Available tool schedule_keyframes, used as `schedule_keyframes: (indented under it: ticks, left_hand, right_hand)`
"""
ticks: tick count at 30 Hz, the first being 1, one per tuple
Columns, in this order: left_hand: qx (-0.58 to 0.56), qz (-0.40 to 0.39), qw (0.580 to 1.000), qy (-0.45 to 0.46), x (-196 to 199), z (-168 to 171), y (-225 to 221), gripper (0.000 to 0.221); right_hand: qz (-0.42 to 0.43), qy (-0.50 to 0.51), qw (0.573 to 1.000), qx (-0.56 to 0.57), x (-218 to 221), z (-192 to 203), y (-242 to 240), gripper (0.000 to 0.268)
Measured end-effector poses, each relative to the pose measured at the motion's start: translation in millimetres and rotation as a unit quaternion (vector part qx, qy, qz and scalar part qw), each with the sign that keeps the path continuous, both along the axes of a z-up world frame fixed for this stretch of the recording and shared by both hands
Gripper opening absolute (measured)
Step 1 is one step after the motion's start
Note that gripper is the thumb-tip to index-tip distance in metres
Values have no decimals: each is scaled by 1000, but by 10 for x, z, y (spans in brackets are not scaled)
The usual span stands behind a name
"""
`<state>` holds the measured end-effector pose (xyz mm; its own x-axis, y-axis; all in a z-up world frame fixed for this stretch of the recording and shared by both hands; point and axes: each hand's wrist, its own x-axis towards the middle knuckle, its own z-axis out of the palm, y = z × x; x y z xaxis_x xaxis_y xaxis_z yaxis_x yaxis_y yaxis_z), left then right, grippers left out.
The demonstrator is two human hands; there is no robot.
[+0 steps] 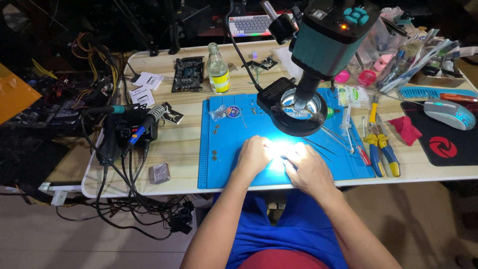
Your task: Inspecting and moving tiny electronic components on a repair mat under a digital microscope.
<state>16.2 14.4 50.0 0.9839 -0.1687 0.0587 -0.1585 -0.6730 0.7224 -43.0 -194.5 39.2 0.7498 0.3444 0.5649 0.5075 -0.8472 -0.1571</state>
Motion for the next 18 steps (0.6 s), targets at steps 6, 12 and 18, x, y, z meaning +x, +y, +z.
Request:
schedule_keyframes:
  ticks: [6,12,18]
  left_hand:
    - [-18,-7,999,-25,-59,-47,31,21]
    - [-39,-2,999,-28,-31,-99,25,19]
    - [-41,15,999,-29,-17,-168,5,17]
  right_hand:
    - [-3,12,1000,-10,17,-41,-23,19]
    - [-8,22,1000,-11,27,-68,-36,19]
    - [-10,16,1000,-14,-11,4,-24,19]
